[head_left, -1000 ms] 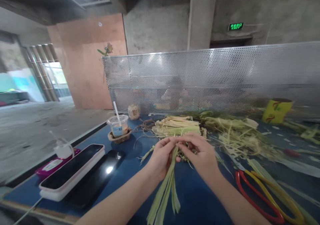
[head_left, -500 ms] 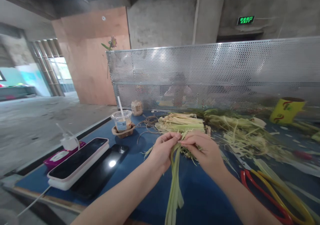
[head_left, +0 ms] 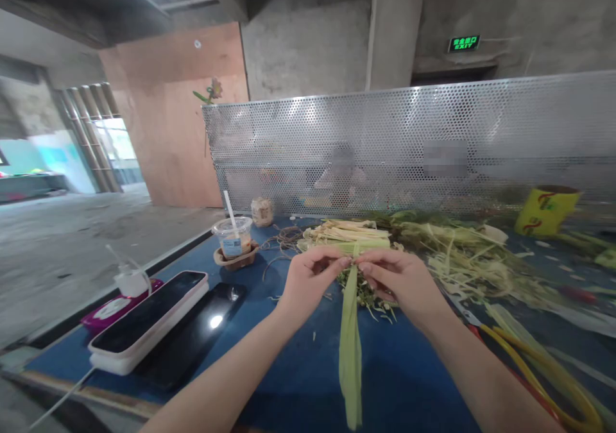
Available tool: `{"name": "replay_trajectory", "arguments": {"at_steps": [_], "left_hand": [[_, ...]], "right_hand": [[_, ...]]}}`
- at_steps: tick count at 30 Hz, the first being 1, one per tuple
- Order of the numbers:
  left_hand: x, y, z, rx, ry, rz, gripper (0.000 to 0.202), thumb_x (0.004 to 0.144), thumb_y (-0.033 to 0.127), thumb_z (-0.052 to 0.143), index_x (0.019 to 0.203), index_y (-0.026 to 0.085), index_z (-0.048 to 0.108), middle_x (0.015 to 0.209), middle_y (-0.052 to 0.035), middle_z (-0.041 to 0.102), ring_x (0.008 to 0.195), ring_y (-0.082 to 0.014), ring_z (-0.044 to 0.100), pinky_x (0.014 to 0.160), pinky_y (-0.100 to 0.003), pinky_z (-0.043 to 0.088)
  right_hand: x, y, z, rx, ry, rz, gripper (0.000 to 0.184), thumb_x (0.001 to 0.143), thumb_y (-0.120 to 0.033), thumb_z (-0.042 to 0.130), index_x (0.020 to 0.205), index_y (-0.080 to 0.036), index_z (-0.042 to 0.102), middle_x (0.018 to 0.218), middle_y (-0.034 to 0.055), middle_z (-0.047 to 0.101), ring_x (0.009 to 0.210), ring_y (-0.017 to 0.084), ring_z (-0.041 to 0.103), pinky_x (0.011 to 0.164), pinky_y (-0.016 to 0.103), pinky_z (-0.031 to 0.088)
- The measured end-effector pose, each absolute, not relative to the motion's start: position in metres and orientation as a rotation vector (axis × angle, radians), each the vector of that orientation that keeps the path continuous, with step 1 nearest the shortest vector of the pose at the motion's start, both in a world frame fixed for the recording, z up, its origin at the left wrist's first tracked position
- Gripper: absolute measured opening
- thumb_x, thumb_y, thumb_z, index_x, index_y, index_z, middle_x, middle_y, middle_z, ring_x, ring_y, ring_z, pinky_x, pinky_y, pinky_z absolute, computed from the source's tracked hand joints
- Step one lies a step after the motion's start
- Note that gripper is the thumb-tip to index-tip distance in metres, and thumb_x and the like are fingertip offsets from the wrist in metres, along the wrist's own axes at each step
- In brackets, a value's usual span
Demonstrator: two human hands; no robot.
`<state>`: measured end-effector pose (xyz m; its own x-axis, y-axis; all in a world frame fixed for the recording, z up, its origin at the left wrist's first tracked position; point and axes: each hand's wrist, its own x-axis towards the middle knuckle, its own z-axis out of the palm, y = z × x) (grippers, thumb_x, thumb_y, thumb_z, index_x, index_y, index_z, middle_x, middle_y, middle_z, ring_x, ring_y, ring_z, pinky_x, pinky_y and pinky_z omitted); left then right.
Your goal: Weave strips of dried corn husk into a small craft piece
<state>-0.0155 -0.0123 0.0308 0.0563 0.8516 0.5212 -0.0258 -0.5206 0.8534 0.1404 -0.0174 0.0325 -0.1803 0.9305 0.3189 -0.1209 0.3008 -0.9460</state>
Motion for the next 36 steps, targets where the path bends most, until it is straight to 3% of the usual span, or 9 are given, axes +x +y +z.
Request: {"name": "replay_trajectory", "arguments": {"at_steps": [3, 6, 10, 15, 19, 26, 30, 36], "left_hand": [[-0.013, -0.011, 0.028, 1.557, 0.838, 1.560, 0.005, 0.064, 0.021, 0.068, 0.067, 0.016, 0.069, 0.069, -0.0037, 0.066, 0.064, -0.0126, 0.057, 0.063, -0.022, 0.044], [-0.011, -0.012, 0.027, 1.505, 0.839, 1.543, 0.007, 0.063, 0.021, 0.069, 0.067, 0.016, 0.069, 0.069, -0.0036, 0.066, 0.064, -0.0119, 0.057, 0.062, -0.022, 0.045], [-0.009, -0.014, 0.027, 1.458, 0.851, 1.520, 0.008, 0.063, 0.022, 0.070, 0.068, 0.016, 0.068, 0.069, -0.0026, 0.066, 0.061, -0.0101, 0.056, 0.060, -0.020, 0.044], [-0.006, -0.015, 0.028, 1.443, 0.852, 1.509, 0.007, 0.064, 0.021, 0.068, 0.069, 0.016, 0.067, 0.070, -0.0029, 0.067, 0.062, -0.0103, 0.057, 0.060, -0.020, 0.045], [-0.009, -0.021, 0.031, 1.723, 0.914, 1.621, 0.007, 0.068, 0.018, 0.065, 0.073, 0.017, 0.070, 0.076, -0.0049, 0.067, 0.071, -0.0135, 0.060, 0.064, -0.021, 0.047], [-0.023, -0.021, 0.036, 2.505, 0.502, 1.786, 0.023, 0.070, 0.005, 0.061, 0.086, 0.021, 0.068, 0.080, -0.0024, 0.069, 0.075, -0.0132, 0.063, 0.072, -0.025, 0.050], [-0.027, -0.018, 0.041, 2.460, 0.280, 1.708, 0.053, 0.068, 0.002, 0.064, 0.115, 0.024, 0.053, 0.077, -0.0004, 0.070, 0.076, -0.0143, 0.062, 0.074, -0.029, 0.050], [-0.027, -0.021, 0.050, 2.362, 0.182, 1.529, 0.080, 0.066, 0.018, 0.071, 0.134, 0.030, 0.030, 0.061, 0.0037, 0.067, 0.064, -0.0168, 0.060, 0.068, -0.034, 0.049]], "right_hand": [[0.141, -0.017, 0.032, -0.787, -1.380, 1.165, 0.022, 0.060, -0.035, 0.070, 0.072, -0.016, 0.066, 0.042, -0.0055, 0.043, 0.034, 0.004, 0.030, 0.031, 0.017, 0.019], [0.140, -0.015, 0.030, -0.770, -1.363, 1.134, 0.016, 0.061, -0.031, 0.070, 0.068, -0.018, 0.065, 0.053, -0.0025, 0.052, 0.036, 0.003, 0.032, 0.031, 0.017, 0.020], [0.141, -0.016, 0.031, -0.653, -1.447, 0.864, 0.004, 0.063, -0.023, 0.068, 0.064, -0.020, 0.066, 0.074, 0.0011, 0.060, 0.042, 0.004, 0.040, 0.033, 0.019, 0.029], [0.140, -0.020, 0.032, -0.681, -1.597, 0.583, 0.006, 0.068, -0.019, 0.063, 0.072, -0.022, 0.067, 0.073, 0.0013, 0.062, 0.054, 0.009, 0.050, 0.040, 0.020, 0.037], [0.139, -0.021, 0.034, -0.766, -1.527, 0.799, 0.035, 0.066, -0.021, 0.066, 0.100, -0.020, 0.055, 0.067, -0.0013, 0.061, 0.051, 0.008, 0.050, 0.040, 0.020, 0.037], [0.151, -0.027, 0.046, -0.782, -1.578, 1.092, 0.049, 0.066, -0.022, 0.069, 0.107, -0.021, 0.042, 0.069, -0.0016, 0.062, 0.051, 0.008, 0.053, 0.044, 0.019, 0.041], [0.157, -0.029, 0.049, -0.668, -1.675, 1.184, 0.053, 0.068, -0.016, 0.068, 0.113, -0.022, 0.040, 0.071, -0.0023, 0.063, 0.067, 0.011, 0.061, 0.058, 0.021, 0.049], [0.158, -0.036, 0.056, -0.526, -1.777, 1.431, 0.063, 0.067, -0.008, 0.068, 0.120, -0.021, 0.037, 0.067, -0.0049, 0.064, 0.060, 0.008, 0.061, 0.056, 0.018, 0.049]]}}
